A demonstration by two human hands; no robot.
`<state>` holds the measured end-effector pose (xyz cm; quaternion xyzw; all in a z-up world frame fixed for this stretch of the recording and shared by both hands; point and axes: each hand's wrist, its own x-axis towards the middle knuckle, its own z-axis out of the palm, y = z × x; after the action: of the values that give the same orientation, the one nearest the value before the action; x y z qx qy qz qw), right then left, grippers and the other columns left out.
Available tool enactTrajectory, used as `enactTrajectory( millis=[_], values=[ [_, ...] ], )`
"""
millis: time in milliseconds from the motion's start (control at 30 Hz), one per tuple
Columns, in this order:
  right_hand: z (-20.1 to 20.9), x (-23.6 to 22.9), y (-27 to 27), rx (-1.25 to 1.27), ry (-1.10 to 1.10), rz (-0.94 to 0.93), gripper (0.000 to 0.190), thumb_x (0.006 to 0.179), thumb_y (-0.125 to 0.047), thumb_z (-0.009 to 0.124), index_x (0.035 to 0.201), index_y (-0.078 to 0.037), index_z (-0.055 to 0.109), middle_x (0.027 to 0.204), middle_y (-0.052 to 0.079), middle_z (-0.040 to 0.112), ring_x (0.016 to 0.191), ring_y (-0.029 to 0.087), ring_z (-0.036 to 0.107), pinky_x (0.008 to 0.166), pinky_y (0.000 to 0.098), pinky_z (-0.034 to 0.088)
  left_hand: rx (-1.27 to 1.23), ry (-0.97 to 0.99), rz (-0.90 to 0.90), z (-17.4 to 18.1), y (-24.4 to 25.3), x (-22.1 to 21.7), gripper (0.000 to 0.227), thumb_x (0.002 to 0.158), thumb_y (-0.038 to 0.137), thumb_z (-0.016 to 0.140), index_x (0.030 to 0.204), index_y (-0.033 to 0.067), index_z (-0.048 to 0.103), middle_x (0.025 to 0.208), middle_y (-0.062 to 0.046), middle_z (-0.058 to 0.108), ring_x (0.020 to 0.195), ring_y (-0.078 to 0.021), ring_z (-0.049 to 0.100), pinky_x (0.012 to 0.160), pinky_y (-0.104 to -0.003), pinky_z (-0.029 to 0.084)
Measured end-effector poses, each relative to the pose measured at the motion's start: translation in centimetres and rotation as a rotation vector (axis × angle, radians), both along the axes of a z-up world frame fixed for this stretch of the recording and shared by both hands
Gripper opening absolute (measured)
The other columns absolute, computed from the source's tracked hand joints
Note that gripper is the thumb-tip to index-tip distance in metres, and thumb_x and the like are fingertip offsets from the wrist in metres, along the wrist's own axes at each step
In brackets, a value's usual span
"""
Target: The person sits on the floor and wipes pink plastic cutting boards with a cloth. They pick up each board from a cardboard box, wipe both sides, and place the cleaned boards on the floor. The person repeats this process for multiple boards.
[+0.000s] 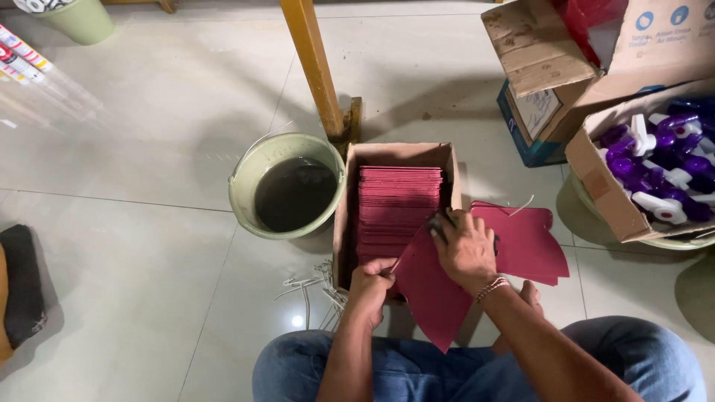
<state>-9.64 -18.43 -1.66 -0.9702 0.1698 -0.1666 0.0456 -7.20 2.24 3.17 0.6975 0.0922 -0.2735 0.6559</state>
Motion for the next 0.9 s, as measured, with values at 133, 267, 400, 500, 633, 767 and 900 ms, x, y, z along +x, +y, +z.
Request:
enactTrajectory(
  millis=[133, 267, 400, 500, 633, 767, 900],
  values=[
    [3.0, -2.3, 4.4, 0.023, -0.024, 0.361, 0.038, 0.089, -0.048, 0.065, 0.122, -0.033, 0.072, 0.117, -0.003, 0.055, 0.107, 0.025, 0.057, 0.081, 0.0436, 0.048, -0.032, 0.072, 0.054, 3.8, -0.1, -0.6, 0.046, 0.080, -0.007, 0.052, 0.118, -0.0018, 0.078, 0.097, -0.021, 0.070, 0.089, -0.0267, 0.061, 0.082, -0.043, 0.057],
    [0.4, 0.0, 1.1, 0.014, -0.091, 0.250, 0.035, 0.090, -0.046, 0.065, 0.120, -0.029, 0.073, 0.115, -0.002, 0.056, 0.105, 0.025, 0.058, 0.081, 0.0420, 0.048, -0.030, 0.019, -0.021, 0.5, 0.2, 0.3, 0.042, 0.081, -0.009, 0.061, 0.118, -0.0019, 0.077, 0.110, -0.024, 0.076, 0.100, -0.0244, 0.069, 0.083, -0.038, 0.057],
    [4.0, -0.2, 2.4, 0.078, 0.257, 0.137, 0.048, 0.100, -0.051, 0.044, 0.137, -0.027, 0.062, 0.135, 0.004, 0.055, 0.112, 0.032, 0.053, 0.090, 0.0516, 0.045, -0.134, 0.194, -0.019, 0.1, 1.0, 1.4, 0.041, 0.085, -0.016, 0.049, 0.115, -0.0047, 0.074, 0.104, -0.020, 0.079, 0.085, -0.0273, 0.075, 0.058, -0.035, 0.059],
    [3.6, -2.1, 3.7, 0.110, -0.003, 0.533, 0.042, 0.098, -0.043, 0.057, 0.131, -0.021, 0.070, 0.119, 0.006, 0.058, 0.104, 0.027, 0.056, 0.080, 0.0456, 0.046, -0.096, 0.208, 0.034, -1.1, 0.8, 1.7, 0.054, 0.071, -0.021, 0.036, 0.108, -0.0055, 0.072, 0.097, -0.019, 0.075, 0.089, -0.0264, 0.070, 0.068, -0.034, 0.056],
    [5.5, 0.1, 1.5, 0.261, 0.386, 0.056, 0.050, 0.103, -0.049, 0.036, 0.145, -0.030, 0.054, 0.148, 0.003, 0.050, 0.124, 0.029, 0.050, 0.103, 0.0503, 0.041, -0.122, 0.185, -0.053, 0.1, 0.9, 1.5, 0.043, 0.085, -0.022, 0.047, 0.117, -0.0067, 0.072, 0.101, -0.018, 0.078, 0.091, -0.0234, 0.072, 0.080, -0.028, 0.056],
    [1.6, 0.1, 1.1, 0.224, 0.062, -0.015, 0.045, 0.099, -0.049, 0.046, 0.125, -0.021, 0.069, 0.126, 0.010, 0.059, 0.109, 0.038, 0.056, 0.089, 0.0549, 0.046, -0.016, 0.200, -0.204, 3.1, 0.4, 2.0, 0.026, 0.084, -0.010, 0.063, 0.108, -0.0013, 0.073, 0.094, -0.014, 0.076, 0.083, -0.0223, 0.069, 0.074, -0.029, 0.053],
    [2.3, -0.8, 2.2, 0.136, -0.011, 0.113, 0.043, 0.098, -0.047, 0.051, 0.132, -0.026, 0.068, 0.127, 0.008, 0.060, 0.103, 0.034, 0.058, 0.080, 0.0543, 0.047, -0.083, 0.050, -0.288, -2.0, -0.9, 2.0, 0.015, 0.102, 0.010, 0.060, 0.096, 0.0058, 0.072, 0.086, -0.001, 0.067, 0.080, -0.0098, 0.057, 0.074, -0.024, 0.045]
  ],
)
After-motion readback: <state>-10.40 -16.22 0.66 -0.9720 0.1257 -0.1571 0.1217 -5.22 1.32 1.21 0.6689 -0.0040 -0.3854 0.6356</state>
